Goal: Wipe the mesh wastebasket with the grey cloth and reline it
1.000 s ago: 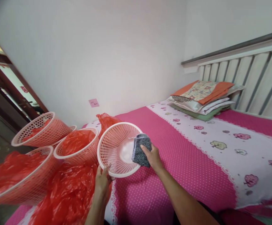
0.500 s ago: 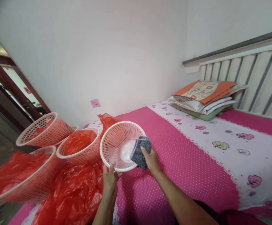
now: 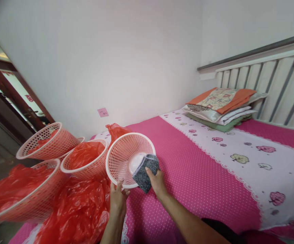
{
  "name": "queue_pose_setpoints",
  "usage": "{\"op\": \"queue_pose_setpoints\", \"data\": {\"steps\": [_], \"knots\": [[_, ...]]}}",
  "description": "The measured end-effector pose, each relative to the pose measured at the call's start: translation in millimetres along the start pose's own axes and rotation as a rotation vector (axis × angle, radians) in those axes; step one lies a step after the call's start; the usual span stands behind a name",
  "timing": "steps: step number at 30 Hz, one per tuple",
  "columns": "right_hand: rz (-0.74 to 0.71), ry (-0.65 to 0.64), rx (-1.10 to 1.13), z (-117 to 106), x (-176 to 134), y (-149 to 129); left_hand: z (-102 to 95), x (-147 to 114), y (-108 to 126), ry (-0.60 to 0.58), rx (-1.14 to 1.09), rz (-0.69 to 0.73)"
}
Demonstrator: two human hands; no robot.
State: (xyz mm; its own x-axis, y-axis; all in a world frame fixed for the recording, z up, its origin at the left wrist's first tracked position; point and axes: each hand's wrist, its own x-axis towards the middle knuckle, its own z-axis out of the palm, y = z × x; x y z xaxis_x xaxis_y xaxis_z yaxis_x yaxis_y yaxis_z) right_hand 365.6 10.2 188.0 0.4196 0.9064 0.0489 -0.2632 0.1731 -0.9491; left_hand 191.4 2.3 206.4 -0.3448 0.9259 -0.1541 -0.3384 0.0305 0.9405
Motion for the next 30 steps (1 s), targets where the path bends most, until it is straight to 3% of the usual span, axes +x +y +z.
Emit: {"op": "queue_pose_setpoints", "data": {"steps": [5, 12, 25, 30], "knots": [[-0.014, 0.003, -0.014, -1, 1, -6, -9.3, -4, 1, -0.077, -0.046, -0.099], [0.006, 0.026, -0.004, -3, 2, -1, 4.4, -9, -8, -0.193, -0.098, -0.183], [0.213, -0.044, 0.254, 16, -14, 27, 10.5, 0, -35, -0.232, -0.075, -0.078], [0.152, -0.030, 0.183, 14, -16, 26, 9.8, -4, -35, -0.237, -0.088, -0.083]]}}
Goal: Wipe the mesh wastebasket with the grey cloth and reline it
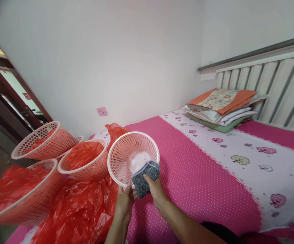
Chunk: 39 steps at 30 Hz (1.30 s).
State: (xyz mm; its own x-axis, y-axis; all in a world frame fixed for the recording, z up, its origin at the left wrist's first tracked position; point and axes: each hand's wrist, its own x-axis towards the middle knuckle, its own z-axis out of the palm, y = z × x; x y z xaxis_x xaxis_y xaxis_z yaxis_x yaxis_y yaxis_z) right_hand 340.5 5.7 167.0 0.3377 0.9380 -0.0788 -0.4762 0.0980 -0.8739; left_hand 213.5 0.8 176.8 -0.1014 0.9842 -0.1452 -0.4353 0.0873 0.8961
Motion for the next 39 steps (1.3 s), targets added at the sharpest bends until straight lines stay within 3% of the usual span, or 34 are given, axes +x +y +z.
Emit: {"op": "queue_pose_setpoints", "data": {"steps": [3, 8, 13, 16, 23, 30, 39], "knots": [[-0.033, -0.009, -0.048, -4, 3, -12, -12.2, 1, 15, 0.081, 0.066, -0.011], [-0.105, 0.017, -0.139, -15, 14, -38, -33.9, 8, 43, 0.256, 0.075, 0.163], [-0.187, 0.066, -0.220, -25, 20, -56, -41.9, 13, 36, 0.153, 0.060, 0.171], [-0.214, 0.081, -0.247, -24, 17, -59, -45.7, 17, 25, 0.150, 0.067, 0.147], [-0.227, 0.067, -0.234, -12, 7, -47, -51.2, 17, 13, 0.189, 0.036, 0.084], [-0.124, -0.019, -0.143, -3, -4, -16, -38.4, 7, 16, 0.135, 0.000, 0.000], [0.016, -0.111, 0.094, 6, -21, 8, -41.4, 4, 14, 0.126, -0.007, -0.029]]}}
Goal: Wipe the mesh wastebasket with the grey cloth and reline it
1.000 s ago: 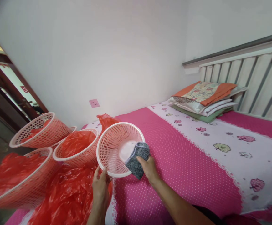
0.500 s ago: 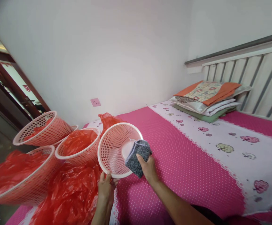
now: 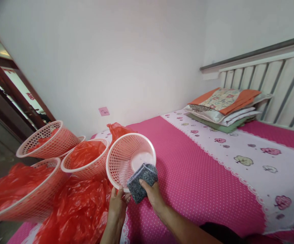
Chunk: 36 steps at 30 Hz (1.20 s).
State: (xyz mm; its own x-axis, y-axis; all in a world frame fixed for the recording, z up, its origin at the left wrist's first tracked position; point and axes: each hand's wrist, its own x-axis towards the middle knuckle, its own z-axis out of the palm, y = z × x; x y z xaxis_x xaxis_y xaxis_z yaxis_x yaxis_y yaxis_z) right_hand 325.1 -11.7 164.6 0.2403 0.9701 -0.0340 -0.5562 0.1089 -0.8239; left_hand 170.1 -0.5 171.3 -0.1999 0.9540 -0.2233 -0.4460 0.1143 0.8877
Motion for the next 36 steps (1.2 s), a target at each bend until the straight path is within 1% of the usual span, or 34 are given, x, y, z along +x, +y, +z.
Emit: {"op": "queue_pose_setpoints", "data": {"steps": [3, 6, 10, 12, 16, 19, 21, 23, 28, 30, 33, 36], "knots": [[0.104, -0.065, 0.053, 1, -7, 6, 1.0, -3, -3, -0.022, -0.026, 0.010], [0.199, -0.129, 0.046, 1, -11, 12, 1.6, -7, -7, -0.005, -0.029, 0.006], [0.214, -0.138, 0.018, -1, -10, 13, 1.7, -10, -10, 0.033, -0.034, -0.010], [0.181, -0.103, 0.007, -1, -8, 9, 2.9, -11, -10, 0.024, -0.045, -0.005], [0.074, 0.012, -0.056, -2, -6, -1, 4.9, -8, -3, 0.006, -0.044, -0.024], [0.023, 0.078, -0.104, -6, -2, -9, 0.8, -3, 7, 0.061, -0.031, -0.021], [0.003, 0.112, -0.114, -11, 3, -16, -4.3, 0, 15, 0.092, -0.037, 0.015], [-0.018, 0.139, -0.116, -15, 8, -24, -8.9, 1, 22, 0.094, -0.029, 0.059], [-0.092, 0.190, -0.133, -25, 17, -47, -10.2, 2, 28, 0.047, 0.041, 0.146], [-0.112, 0.208, -0.142, -29, 20, -53, -8.2, 3, 28, 0.004, 0.090, 0.157], [-0.131, 0.231, -0.158, -35, 24, -53, -7.2, 4, 28, -0.097, 0.167, 0.140], [-0.154, 0.243, -0.195, -38, 26, -47, -8.4, 3, 29, -0.134, 0.185, 0.115]]}}
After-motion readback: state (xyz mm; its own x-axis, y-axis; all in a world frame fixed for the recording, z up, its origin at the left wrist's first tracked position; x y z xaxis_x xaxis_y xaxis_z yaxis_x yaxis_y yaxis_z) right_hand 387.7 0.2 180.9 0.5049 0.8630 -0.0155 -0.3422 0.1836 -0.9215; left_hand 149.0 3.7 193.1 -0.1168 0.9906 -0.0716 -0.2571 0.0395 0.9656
